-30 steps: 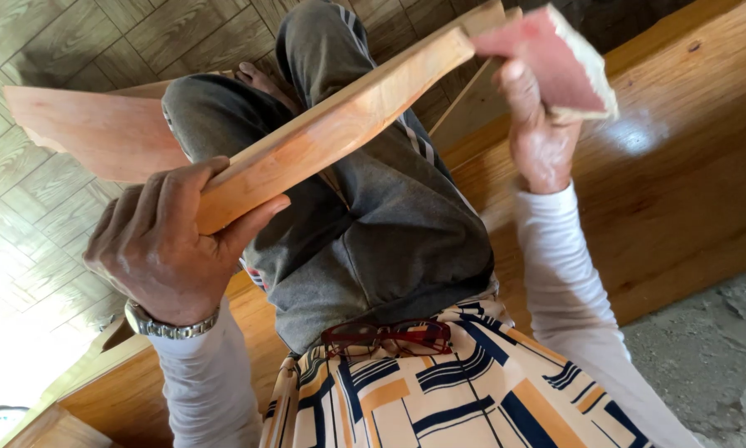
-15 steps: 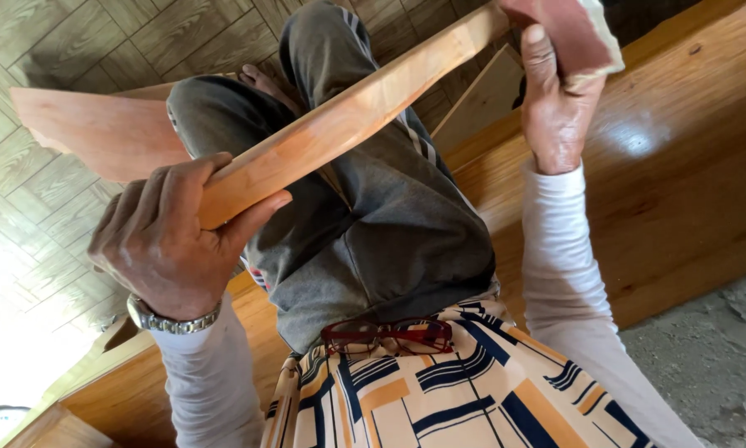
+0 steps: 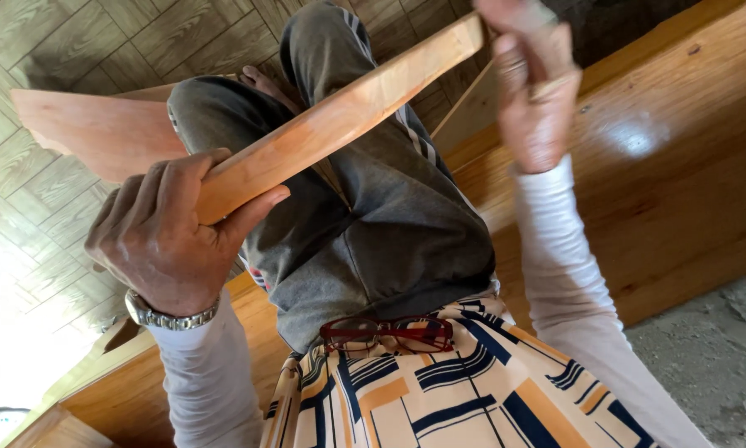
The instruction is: The person sits on the floor and sands a long, light-colored wooden plank using a piece of sandpaper. They hold the plank with their left hand and rub the sandpaper along its length with their right hand, occasionally rotating the plank to sand different edges and surfaces.
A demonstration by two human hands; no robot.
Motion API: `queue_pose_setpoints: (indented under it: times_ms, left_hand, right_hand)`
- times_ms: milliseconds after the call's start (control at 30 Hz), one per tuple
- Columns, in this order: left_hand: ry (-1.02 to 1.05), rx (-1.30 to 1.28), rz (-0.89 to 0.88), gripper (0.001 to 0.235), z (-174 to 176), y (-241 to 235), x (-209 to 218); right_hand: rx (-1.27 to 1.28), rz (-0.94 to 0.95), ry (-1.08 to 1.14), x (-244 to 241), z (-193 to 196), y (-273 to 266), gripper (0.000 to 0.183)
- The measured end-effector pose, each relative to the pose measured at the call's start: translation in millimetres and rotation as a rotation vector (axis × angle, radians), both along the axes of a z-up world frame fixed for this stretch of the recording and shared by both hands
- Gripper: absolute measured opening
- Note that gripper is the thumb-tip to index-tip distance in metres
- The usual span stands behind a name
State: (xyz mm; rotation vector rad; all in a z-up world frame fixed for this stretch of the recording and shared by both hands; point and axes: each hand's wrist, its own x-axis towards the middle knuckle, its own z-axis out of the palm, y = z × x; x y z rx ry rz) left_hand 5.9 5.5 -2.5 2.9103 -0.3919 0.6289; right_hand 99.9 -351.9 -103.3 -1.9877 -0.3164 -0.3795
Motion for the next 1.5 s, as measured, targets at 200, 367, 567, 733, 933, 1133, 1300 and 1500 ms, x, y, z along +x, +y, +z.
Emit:
queue_pose_setpoints:
  times_ms: [200,367,567,733,933,1133,1300,1500]
  left_hand:
    - [0.020,-0.013,-0.002,0.062,0,2,2]
    - [0.008,-0.013,0.000,0.064,0,0,2]
    - [0.051,-0.034,0.001,0.060,2,1,3]
    - [0.024,-0.019,0.004,0.060,2,-1,3]
    - [0.054,-0.027,0.024,0.059,4,1,5]
    - [0.018,-0.035,-0.013,0.059,0,7,7]
    - [0.061,-0.058,-0.008,0.055,0,20,-2]
    - [0.099,-0.034,-0.015,0.058,21,22,-14]
  right_hand:
    - [0.043,0.078,0.070,-5,56,21,0.035]
    - [0.045,-0.007,0.014,1,1,-3,0.027]
    - [-0.006,0.071,0.076,-13,40,19,0.030]
    - [-0.084,0.075,-0.120,7,47,13,0.039]
    - [-0.010,0.037,0.135,-26,34,21,0.029]
    - [-0.036,-0.092,-0.191,2,45,6,0.035]
    - [0.274,0.035,0.105,-23,-4,14,0.025]
    - [0.206,0.037,0.185,-32,73,14,0.030]
